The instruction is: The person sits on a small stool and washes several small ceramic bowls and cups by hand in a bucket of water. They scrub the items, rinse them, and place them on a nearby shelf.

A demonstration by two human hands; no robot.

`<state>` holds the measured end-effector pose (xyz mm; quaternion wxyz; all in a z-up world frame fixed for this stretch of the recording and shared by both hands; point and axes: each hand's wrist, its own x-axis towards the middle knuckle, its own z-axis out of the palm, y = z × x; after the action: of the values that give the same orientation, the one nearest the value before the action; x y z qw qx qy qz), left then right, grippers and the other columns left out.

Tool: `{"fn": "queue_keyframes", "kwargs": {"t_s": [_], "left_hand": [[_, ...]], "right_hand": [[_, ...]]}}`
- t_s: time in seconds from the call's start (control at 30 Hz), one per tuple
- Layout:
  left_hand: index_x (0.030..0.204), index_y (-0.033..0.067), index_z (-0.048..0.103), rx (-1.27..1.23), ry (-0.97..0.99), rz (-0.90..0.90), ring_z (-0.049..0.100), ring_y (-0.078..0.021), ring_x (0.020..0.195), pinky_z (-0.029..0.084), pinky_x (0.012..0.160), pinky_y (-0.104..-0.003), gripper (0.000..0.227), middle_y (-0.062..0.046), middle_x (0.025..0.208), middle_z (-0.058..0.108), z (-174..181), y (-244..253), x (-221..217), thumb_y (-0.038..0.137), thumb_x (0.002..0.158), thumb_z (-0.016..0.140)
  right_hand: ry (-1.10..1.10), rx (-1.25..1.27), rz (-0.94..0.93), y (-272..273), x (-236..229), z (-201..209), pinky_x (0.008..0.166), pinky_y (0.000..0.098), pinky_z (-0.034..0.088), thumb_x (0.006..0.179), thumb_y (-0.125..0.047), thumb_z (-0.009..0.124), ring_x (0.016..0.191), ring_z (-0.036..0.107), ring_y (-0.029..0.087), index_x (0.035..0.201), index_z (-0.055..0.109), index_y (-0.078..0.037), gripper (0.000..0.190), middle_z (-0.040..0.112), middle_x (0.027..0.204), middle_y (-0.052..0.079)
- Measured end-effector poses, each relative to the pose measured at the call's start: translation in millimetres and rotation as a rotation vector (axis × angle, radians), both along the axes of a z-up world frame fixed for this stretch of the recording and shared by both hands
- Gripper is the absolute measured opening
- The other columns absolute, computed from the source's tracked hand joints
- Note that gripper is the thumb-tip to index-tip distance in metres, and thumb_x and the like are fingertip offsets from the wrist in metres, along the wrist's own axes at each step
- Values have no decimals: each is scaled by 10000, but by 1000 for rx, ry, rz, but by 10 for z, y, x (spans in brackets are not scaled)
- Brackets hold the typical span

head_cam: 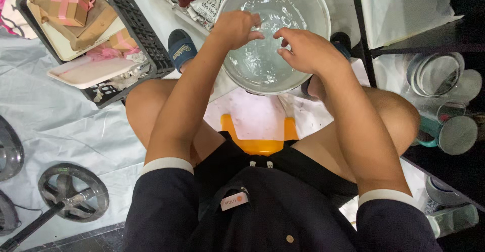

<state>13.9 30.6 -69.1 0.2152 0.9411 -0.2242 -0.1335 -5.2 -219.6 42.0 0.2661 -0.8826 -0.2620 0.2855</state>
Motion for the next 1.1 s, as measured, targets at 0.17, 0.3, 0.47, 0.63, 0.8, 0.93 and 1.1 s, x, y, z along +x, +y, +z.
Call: {"fn": "queue_keyframes", "kwargs": {"t_s": [0.17, 0.3, 0.47, 0.63, 0.8, 0.93, 1.1], "left_hand": [[1013, 100, 780, 350, 203, 21, 718, -359, 970, 543, 824, -489, 542, -145, 994, 757, -222, -168, 38, 626, 979, 653], [1079, 66, 749, 515, 325, 95, 732, -324, 1009, 573, 822, -455, 592, -139, 1071, 753, -581, -265, 52, 618, 863, 725], [1099, 77, 753, 425, 417, 155, 694, -336, 1074, 550, 881, -457, 554, -153, 1149, 726, -1038, -297, 60, 570, 847, 767], [1114, 82, 756, 551, 467, 69, 712, -321, 1071, 568, 871, -447, 517, -120, 1152, 740, -1444, -430, -26, 509, 828, 809], [1135, 146, 756, 732, 509, -9, 734, -269, 1068, 594, 830, -462, 400, -32, 1135, 756, -1676, -777, -98, 377, 816, 826], [1359, 123, 583, 624, 450, -26, 706, -289, 1083, 558, 839, -473, 616, -59, 1165, 730, -1786, -1015, -137, 364, 843, 818], [1424, 111, 471, 108, 417, 69, 662, -345, 1145, 526, 923, -486, 671, -113, 1236, 700, -1704, -1157, -8, 211, 842, 789]], "right_hand": [[-35, 43, -7, -93, -32, 85, 896, 493, 511, 973, -217, 630, 1106, 651, 368, 1334, 591, -88, 385, 707, 1179, 158], [-25, 116, -7, -209, -37, 78, 902, 491, 510, 970, -201, 627, 1110, 650, 372, 1348, 583, -66, 403, 701, 1187, 175], [-1, 102, -53, -344, 72, -36, 931, 488, 505, 981, -202, 626, 1114, 647, 373, 1349, 579, -59, 398, 698, 1194, 174], [-27, 111, -75, -464, 88, -145, 944, 492, 499, 971, -199, 645, 1132, 634, 381, 1348, 585, -67, 403, 692, 1194, 173], [20, 44, -145, -510, 89, -139, 910, 494, 499, 955, -209, 640, 1131, 634, 361, 1336, 580, -103, 400, 692, 1199, 129], [31, 60, -157, -546, 96, -175, 900, 492, 500, 944, -190, 630, 1116, 635, 358, 1329, 583, -103, 398, 687, 1189, 127], [8, 125, -176, -609, 212, -249, 893, 500, 502, 979, -104, 550, 1092, 641, 383, 1311, 602, -83, 337, 706, 1152, 159]]}}
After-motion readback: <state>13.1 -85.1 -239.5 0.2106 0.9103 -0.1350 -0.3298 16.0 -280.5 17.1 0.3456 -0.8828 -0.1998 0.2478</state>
